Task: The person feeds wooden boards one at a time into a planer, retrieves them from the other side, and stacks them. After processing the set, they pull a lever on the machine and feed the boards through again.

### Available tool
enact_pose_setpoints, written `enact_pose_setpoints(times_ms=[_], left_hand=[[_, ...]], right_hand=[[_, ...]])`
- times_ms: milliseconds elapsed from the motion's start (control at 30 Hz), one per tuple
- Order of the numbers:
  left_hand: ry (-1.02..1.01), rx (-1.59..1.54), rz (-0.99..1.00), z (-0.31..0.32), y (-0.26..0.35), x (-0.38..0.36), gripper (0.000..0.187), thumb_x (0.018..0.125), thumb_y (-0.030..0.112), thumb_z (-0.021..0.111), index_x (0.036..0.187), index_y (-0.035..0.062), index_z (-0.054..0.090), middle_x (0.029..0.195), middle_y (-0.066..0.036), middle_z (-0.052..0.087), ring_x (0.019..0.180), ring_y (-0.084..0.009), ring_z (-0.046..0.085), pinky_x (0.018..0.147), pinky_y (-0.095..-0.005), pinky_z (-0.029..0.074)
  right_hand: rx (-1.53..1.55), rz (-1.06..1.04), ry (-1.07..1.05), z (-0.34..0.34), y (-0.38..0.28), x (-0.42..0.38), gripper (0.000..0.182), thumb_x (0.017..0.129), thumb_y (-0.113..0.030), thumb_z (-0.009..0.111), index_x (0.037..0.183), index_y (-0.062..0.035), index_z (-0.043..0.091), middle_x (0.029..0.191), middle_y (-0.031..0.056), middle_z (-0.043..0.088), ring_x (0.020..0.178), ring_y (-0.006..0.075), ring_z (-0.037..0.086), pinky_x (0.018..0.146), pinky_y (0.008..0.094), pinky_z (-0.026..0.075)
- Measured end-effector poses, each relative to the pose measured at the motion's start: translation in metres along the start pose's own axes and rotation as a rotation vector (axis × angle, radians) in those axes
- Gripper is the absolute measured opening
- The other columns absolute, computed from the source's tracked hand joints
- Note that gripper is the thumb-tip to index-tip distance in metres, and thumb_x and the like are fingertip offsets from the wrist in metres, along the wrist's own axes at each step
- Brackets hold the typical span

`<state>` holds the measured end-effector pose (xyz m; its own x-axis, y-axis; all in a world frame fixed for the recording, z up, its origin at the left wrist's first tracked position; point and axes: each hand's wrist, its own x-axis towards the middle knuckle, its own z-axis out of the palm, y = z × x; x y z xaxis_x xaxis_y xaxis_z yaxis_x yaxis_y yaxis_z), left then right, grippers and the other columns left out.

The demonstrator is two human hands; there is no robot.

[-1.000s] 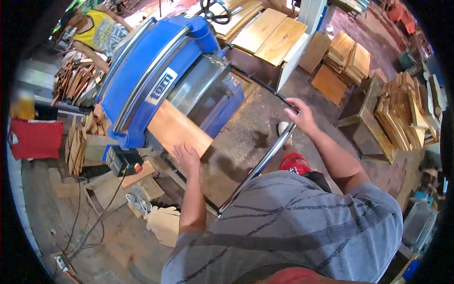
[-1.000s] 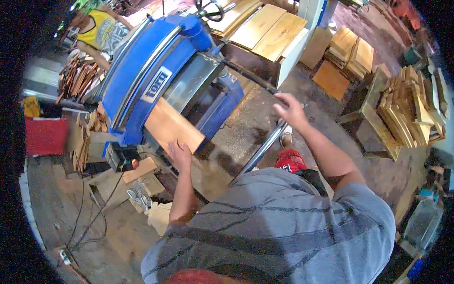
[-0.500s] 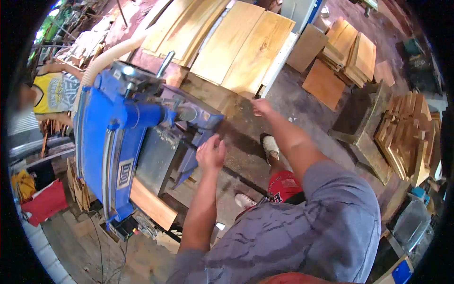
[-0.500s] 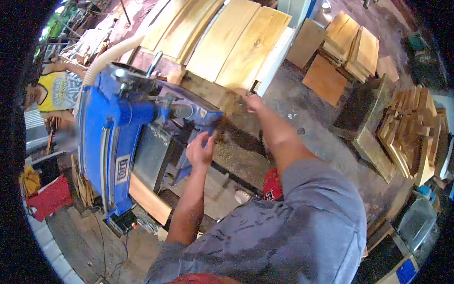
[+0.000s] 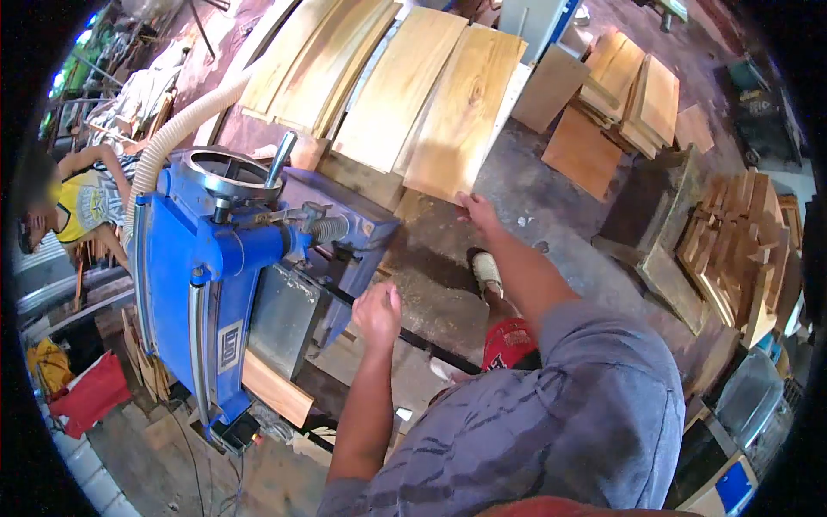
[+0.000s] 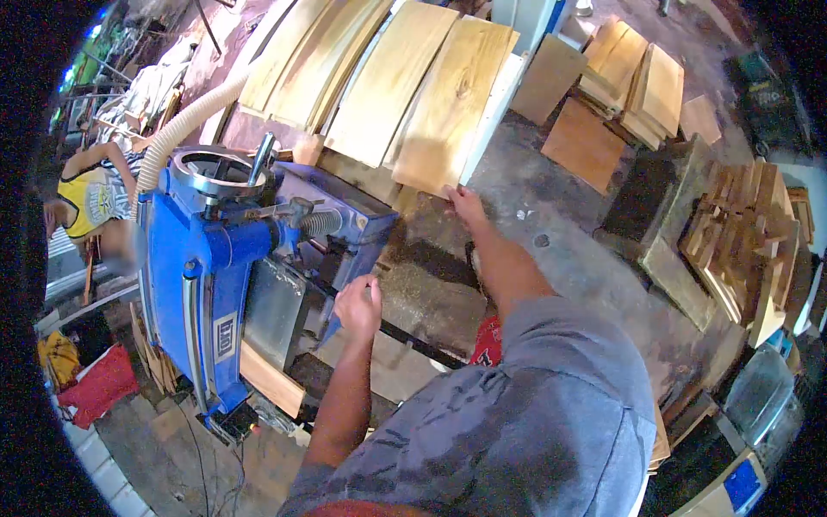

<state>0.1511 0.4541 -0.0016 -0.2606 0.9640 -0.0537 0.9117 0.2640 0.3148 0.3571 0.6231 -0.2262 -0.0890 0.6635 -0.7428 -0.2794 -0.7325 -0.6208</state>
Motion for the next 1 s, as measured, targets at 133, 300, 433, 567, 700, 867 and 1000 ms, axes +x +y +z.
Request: enact_pose_setpoints(times_ms=[133, 300, 433, 567, 700, 867, 1000], left_hand=[[0.065, -0.031, -0.013, 0.009, -0.004, -0.002, 0.009, 0.081, 0.021, 0.067, 0.086, 0.0129, 0.067, 0.081, -0.006, 0.068, 0.08, -0.0283, 0.064, 0.075, -0.0428, 0.046], [-0.013, 0.002, -0.008, -0.002, 0.001, -0.001, 0.021, 0.085, 0.034, 0.063, 0.084, 0.0136, 0.067, 0.08, -0.009, 0.068, 0.081, -0.031, 0.064, 0.076, -0.0446, 0.047], [-0.199, -0.165, -0.106, -0.002, -0.002, -0.004, 0.044, 0.091, 0.052, 0.053, 0.103, 0.013, 0.068, 0.098, -0.018, 0.068, 0.095, -0.0307, 0.065, 0.083, -0.0419, 0.048], [-0.584, -1.514, -0.349, -0.019, 0.04, -0.041, 0.065, 0.097, 0.055, 0.044, 0.133, 0.0012, 0.049, 0.126, -0.018, 0.06, 0.115, -0.0261, 0.058, 0.098, -0.0421, 0.046], [-0.519, -1.949, -0.203, -0.016, 0.063, -0.103, 0.058, 0.093, 0.044, 0.06, 0.128, -0.0016, 0.053, 0.118, -0.015, 0.063, 0.104, -0.0209, 0.061, 0.09, -0.0347, 0.048], [0.113, -1.607, -0.142, -0.061, 0.035, -0.159, 0.034, 0.09, 0.025, 0.068, 0.107, -0.0041, 0.064, 0.102, -0.01, 0.069, 0.089, -0.0152, 0.063, 0.079, -0.0295, 0.048], [0.312, -1.209, -0.099, -0.086, 0.008, -0.206, 0.04, 0.095, 0.032, 0.062, 0.113, -0.0041, 0.06, 0.104, -0.009, 0.066, 0.087, -0.0158, 0.063, 0.077, -0.0314, 0.05]], right_hand=[[-0.076, -0.177, -0.27, -0.054, -0.039, -0.061, 0.024, 0.095, -0.017, 0.055, 0.113, -0.0004, 0.058, 0.104, 0.0096, 0.065, 0.091, 0.0185, 0.065, 0.077, 0.0342, 0.056], [0.074, -0.221, -0.413, -0.117, -0.082, -0.127, 0.026, 0.092, -0.009, 0.054, 0.114, 0.0027, 0.057, 0.109, 0.0114, 0.065, 0.099, 0.0197, 0.064, 0.083, 0.0352, 0.055], [0.07, -0.23, -0.441, -0.111, -0.108, -0.276, 0.029, 0.09, -0.013, 0.055, 0.114, 0.0039, 0.056, 0.103, 0.0121, 0.065, 0.086, 0.018, 0.064, 0.074, 0.0311, 0.054], [-0.395, -0.167, -0.37, -0.118, -0.09, -0.418, 0.034, 0.087, -0.016, 0.06, 0.115, 0.0036, 0.058, 0.097, 0.0083, 0.067, 0.077, 0.0138, 0.061, 0.067, 0.0263, 0.05], [-0.43, -0.407, -0.583, -0.114, -0.017, -0.485, 0.026, 0.083, -0.014, 0.066, 0.105, 0.0006, 0.066, 0.091, -0.0021, 0.067, 0.075, 0.005, 0.057, 0.068, 0.0223, 0.046], [-0.781, -0.453, -0.59, -0.101, 0.024, -0.505, 0.019, 0.088, -0.016, 0.064, 0.098, -0.0001, 0.066, 0.083, -0.0036, 0.063, 0.074, 0.0052, 0.056, 0.067, 0.0223, 0.046], [-0.818, -0.443, -0.513, -0.063, 0.032, -0.519, 0.02, 0.092, -0.019, 0.062, 0.102, -0.0014, 0.064, 0.08, -0.0037, 0.061, 0.072, 0.0051, 0.055, 0.065, 0.0218, 0.045]])
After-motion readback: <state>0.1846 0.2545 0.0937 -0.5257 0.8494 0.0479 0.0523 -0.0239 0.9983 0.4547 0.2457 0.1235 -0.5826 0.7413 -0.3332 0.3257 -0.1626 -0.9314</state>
